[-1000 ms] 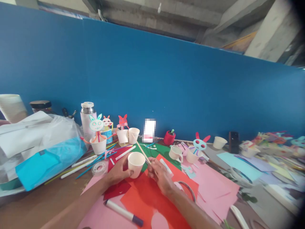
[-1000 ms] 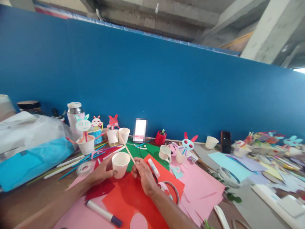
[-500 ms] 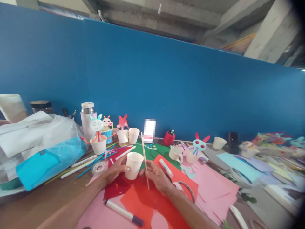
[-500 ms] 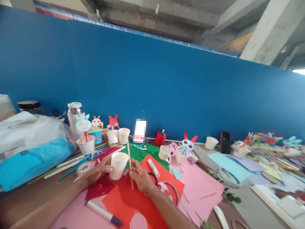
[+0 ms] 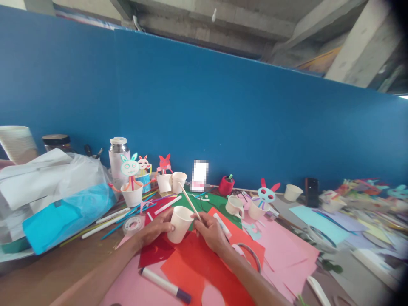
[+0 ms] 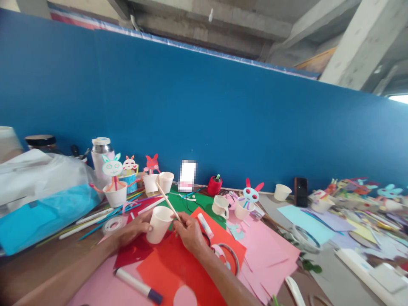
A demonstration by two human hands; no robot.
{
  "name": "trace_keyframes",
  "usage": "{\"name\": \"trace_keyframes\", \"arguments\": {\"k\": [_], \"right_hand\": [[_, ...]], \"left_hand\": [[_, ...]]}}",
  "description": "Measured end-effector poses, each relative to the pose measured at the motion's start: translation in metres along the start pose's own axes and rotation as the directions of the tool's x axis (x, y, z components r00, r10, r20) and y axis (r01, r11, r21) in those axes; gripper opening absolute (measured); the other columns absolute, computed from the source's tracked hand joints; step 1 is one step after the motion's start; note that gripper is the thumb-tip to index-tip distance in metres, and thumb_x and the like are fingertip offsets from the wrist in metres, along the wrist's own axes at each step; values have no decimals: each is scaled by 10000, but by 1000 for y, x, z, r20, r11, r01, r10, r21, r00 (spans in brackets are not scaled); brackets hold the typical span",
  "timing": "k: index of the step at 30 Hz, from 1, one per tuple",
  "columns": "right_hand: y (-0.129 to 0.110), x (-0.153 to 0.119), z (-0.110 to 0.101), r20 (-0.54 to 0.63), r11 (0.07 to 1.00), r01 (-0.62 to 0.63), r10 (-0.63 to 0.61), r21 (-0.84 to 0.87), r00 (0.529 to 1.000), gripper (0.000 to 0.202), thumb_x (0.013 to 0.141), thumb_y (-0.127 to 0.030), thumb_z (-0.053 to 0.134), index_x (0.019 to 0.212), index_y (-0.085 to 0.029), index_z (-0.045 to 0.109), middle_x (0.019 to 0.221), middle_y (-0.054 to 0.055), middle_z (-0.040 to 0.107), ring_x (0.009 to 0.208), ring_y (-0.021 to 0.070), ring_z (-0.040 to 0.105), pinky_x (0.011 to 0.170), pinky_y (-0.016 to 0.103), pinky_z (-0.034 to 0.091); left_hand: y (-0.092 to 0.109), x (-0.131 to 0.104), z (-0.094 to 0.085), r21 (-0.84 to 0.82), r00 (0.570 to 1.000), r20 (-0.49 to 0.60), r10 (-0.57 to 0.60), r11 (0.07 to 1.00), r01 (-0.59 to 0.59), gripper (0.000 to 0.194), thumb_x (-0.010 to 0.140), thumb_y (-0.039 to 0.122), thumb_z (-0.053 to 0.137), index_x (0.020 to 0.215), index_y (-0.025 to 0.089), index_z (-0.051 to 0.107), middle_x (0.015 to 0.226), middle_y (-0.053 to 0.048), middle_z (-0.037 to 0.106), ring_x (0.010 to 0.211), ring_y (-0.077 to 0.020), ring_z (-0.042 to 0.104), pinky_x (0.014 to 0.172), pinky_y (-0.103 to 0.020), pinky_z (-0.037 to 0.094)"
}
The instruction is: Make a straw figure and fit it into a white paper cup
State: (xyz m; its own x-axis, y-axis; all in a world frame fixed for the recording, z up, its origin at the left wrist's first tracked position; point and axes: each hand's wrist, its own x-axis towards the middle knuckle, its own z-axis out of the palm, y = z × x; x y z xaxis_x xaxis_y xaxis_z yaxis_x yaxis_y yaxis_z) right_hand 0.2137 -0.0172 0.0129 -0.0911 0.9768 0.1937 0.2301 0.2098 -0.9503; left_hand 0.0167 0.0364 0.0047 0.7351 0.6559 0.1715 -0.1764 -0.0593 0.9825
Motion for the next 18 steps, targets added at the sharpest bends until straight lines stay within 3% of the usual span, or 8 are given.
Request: {"name": "trace_keyframes", "arguments": {"k": [3, 5, 7, 9, 12, 15, 18], "right_hand": [[-3, 0, 0, -33, 999, 22, -24, -49, 999, 172, 786, -289, 486, 854, -191, 611, 583, -36, 535, 504, 99, 479, 511, 211, 370], [-3, 0, -1, -62, 994, 37, -43, -100, 997, 166, 792, -277, 481, 840, -192, 615, 546, -40, 519, 518, 108, 487, 522, 210, 370], [-1, 0, -3, -89, 986, 56, -71, -156, 993, 169, 803, -277, 475, 843, -189, 614, 532, -41, 510, 524, 111, 483, 519, 209, 359], [0, 0, -5, -104, 971, 84, -109, -223, 989, 175, 819, -288, 467, 823, -187, 610, 540, -37, 508, 529, 112, 472, 514, 210, 343], [3, -1, -5, -94, 940, 138, -175, -313, 980, 202, 841, -302, 449, 785, -187, 605, 604, -22, 540, 571, 116, 474, 533, 214, 338], [4, -2, -2, -72, 920, 173, -210, -351, 975, 210, 850, -294, 443, 796, -187, 615, 677, -7, 575, 623, 127, 492, 572, 220, 350], [6, -2, 2, -52, 919, 200, -231, -341, 972, 221, 857, -290, 438, 809, -190, 629, 709, 7, 588, 648, 138, 508, 595, 229, 360]], "left_hand": [[3, 2, 2, 67, 999, -28, 19, 998, -17, 601, 668, 230, 509, 1262, 174, 435, 1171, -86, 571, 1090, -257, 485, 906, -396, 387], [5, 3, 3, 189, 989, -133, 70, 981, -45, 596, 682, 221, 514, 1270, 185, 427, 1213, -89, 540, 1106, -250, 476, 925, -396, 381], [7, 3, 4, 394, 945, -272, 180, 917, -61, 558, 705, 216, 520, 1257, 198, 441, 1261, -96, 498, 1114, -249, 470, 939, -398, 375], [9, 2, 6, 602, 878, -335, 341, 795, -79, 471, 742, 217, 512, 1211, 195, 483, 1265, -105, 485, 1114, -248, 470, 953, -399, 368], [9, 1, 12, 780, 821, -238, 519, 606, -156, 347, 788, 205, 484, 1129, 183, 543, 1171, -108, 542, 1091, -235, 493, 952, -372, 380], [7, 2, 22, 834, 855, -52, 516, 494, -247, 304, 823, 189, 455, 1107, 203, 564, 1103, -91, 584, 1075, -211, 514, 922, -331, 410], [6, 4, 28, 837, 898, 47, 438, 473, -275, 279, 862, 191, 403, 1074, 222, 582, 1042, -75, 613, 1027, -184, 542, 877, -302, 432]]}}
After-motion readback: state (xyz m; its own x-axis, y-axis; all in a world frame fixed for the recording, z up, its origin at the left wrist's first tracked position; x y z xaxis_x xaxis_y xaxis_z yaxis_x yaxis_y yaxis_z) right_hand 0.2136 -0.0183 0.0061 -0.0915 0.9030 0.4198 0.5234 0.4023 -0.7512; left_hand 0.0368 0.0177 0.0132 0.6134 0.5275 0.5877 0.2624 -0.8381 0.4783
